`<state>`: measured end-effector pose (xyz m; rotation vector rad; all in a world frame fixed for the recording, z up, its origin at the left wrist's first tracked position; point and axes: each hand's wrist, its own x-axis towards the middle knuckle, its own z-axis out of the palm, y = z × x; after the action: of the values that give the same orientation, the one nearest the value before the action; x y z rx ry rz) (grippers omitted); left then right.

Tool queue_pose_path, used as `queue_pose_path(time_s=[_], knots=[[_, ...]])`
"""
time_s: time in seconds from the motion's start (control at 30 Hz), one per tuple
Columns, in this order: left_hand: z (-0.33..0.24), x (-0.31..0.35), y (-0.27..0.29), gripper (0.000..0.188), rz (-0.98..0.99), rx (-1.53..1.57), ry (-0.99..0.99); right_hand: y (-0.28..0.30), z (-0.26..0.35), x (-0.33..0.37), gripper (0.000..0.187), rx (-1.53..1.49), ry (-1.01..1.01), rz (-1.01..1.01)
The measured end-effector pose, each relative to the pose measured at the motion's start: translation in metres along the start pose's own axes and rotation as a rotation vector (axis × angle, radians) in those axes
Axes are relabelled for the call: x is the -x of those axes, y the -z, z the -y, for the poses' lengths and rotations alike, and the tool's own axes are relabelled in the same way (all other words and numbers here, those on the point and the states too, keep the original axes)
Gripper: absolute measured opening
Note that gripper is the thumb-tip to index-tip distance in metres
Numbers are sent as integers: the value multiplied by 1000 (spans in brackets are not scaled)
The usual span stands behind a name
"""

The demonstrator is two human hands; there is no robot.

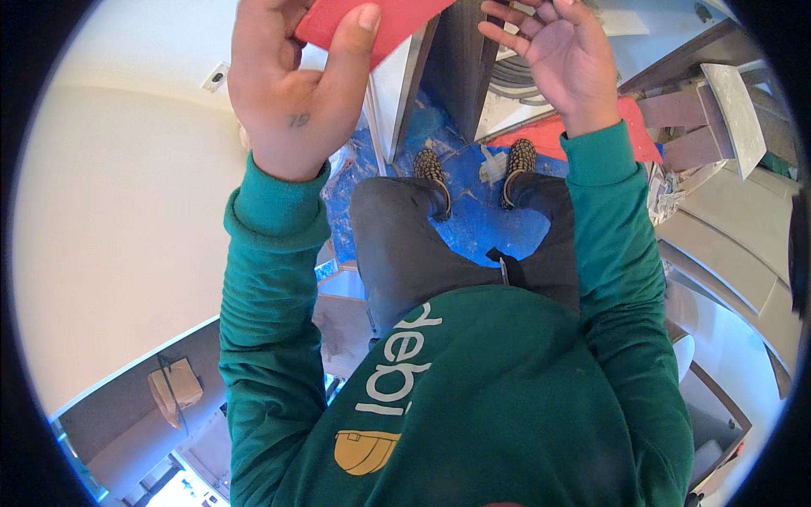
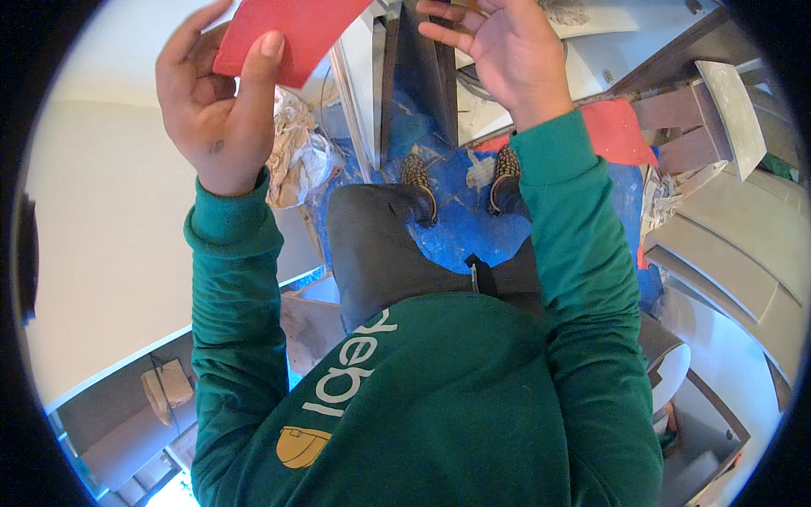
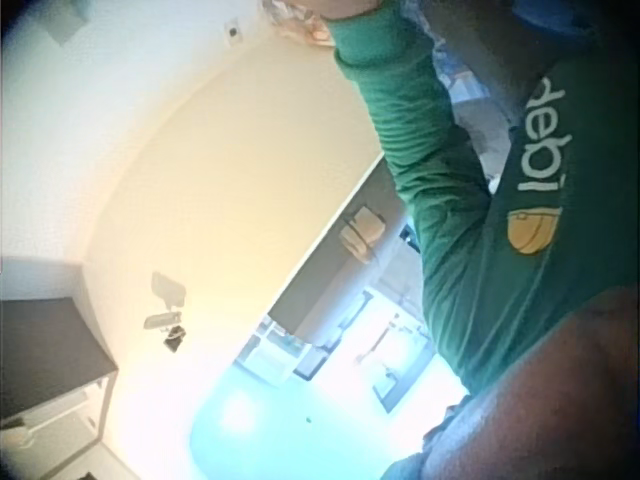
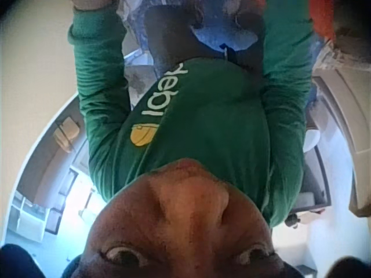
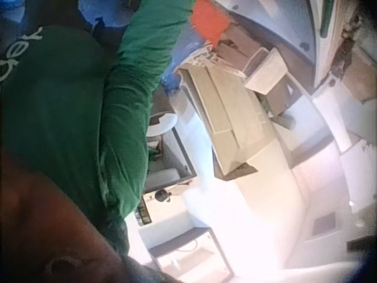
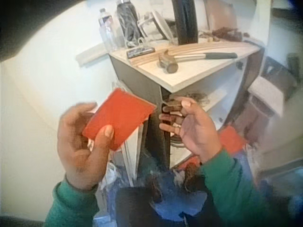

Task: The person assembles a cabinet by attaching a wooden trim piece to the edge of a cabinet door. They use a hammer and a small block to tap the trim into place, then apply a liquid from a bottle onto a pink pad and rub it along the trim edge.

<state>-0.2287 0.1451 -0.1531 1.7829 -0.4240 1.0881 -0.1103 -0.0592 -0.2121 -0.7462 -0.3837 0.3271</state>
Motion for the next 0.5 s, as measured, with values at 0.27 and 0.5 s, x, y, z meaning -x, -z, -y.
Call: queue_pose_path(time_s=[0.27, 0.5], knots=[[9, -1, -5, 47, 68, -136, 81, 1, 0, -1, 43, 61, 15, -28], [15, -11, -6, 38, 62, -387, -150, 27, -2, -12, 50, -147, -77, 47]])
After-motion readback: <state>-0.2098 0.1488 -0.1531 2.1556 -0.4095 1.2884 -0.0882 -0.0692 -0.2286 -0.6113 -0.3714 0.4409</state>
